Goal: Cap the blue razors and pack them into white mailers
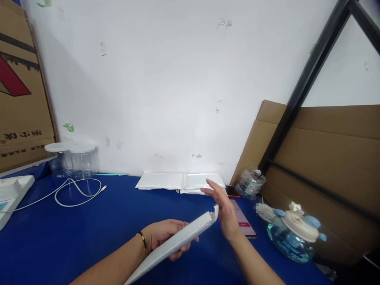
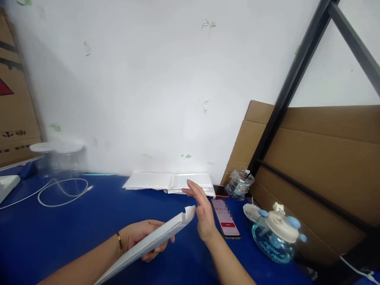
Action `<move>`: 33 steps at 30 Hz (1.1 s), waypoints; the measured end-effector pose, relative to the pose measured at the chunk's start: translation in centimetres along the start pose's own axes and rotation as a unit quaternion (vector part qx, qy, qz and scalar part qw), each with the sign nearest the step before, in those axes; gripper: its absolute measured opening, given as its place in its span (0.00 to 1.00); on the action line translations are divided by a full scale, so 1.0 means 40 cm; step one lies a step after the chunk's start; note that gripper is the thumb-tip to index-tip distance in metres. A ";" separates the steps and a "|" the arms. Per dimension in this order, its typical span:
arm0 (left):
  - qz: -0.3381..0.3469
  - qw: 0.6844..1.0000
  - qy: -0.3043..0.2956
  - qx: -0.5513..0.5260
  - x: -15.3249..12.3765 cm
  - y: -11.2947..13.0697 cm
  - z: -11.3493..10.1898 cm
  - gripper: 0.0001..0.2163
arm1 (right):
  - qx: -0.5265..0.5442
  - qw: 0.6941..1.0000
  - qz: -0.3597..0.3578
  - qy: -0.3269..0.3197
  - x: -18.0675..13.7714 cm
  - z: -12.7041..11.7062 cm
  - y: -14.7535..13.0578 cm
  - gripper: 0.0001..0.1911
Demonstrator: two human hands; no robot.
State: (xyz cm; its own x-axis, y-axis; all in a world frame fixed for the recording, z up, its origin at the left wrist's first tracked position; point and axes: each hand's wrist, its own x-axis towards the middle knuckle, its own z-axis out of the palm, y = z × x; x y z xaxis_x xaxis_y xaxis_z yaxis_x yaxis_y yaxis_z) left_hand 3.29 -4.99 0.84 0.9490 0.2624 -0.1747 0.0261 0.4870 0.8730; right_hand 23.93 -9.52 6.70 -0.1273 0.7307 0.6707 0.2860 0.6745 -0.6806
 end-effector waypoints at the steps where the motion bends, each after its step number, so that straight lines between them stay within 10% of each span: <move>1: 0.004 1.000 -0.005 -0.011 0.001 -0.002 -0.003 0.13 | -0.018 0.999 -0.023 0.013 -0.011 0.002 0.003 0.34; 8: -0.015 0.995 -0.070 -0.073 0.013 -0.010 -0.054 0.17 | -0.103 0.967 0.014 -0.231 0.001 0.004 0.004 0.14; 17: 0.090 0.959 0.158 -0.215 0.037 -0.003 -0.098 0.22 | 0.018 0.949 0.272 0.160 0.159 -0.224 0.250 0.21; 26: 0.123 0.912 0.266 -0.287 0.042 0.019 -0.122 0.20 | -0.358 0.845 0.392 0.069 0.217 -0.280 0.410 0.21; 30: 0.155 0.871 0.337 -0.323 0.046 0.024 -0.128 0.15 | -0.495 0.803 0.325 0.074 0.250 -0.204 0.348 0.28; 33: 0.156 0.876 0.372 -0.264 0.050 0.019 -0.117 0.08 | -0.543 0.834 0.088 -0.039 0.243 -0.048 0.286 0.28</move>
State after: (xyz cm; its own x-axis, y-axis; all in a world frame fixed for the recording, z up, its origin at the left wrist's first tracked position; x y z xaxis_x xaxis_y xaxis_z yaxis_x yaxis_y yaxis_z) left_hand 3.73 -0.20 -1.00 0.4120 0.8261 -0.3845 -0.5332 0.5607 0.6335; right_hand 27.79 5.08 6.00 -0.0422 0.8416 0.5385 0.9931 0.0946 -0.0700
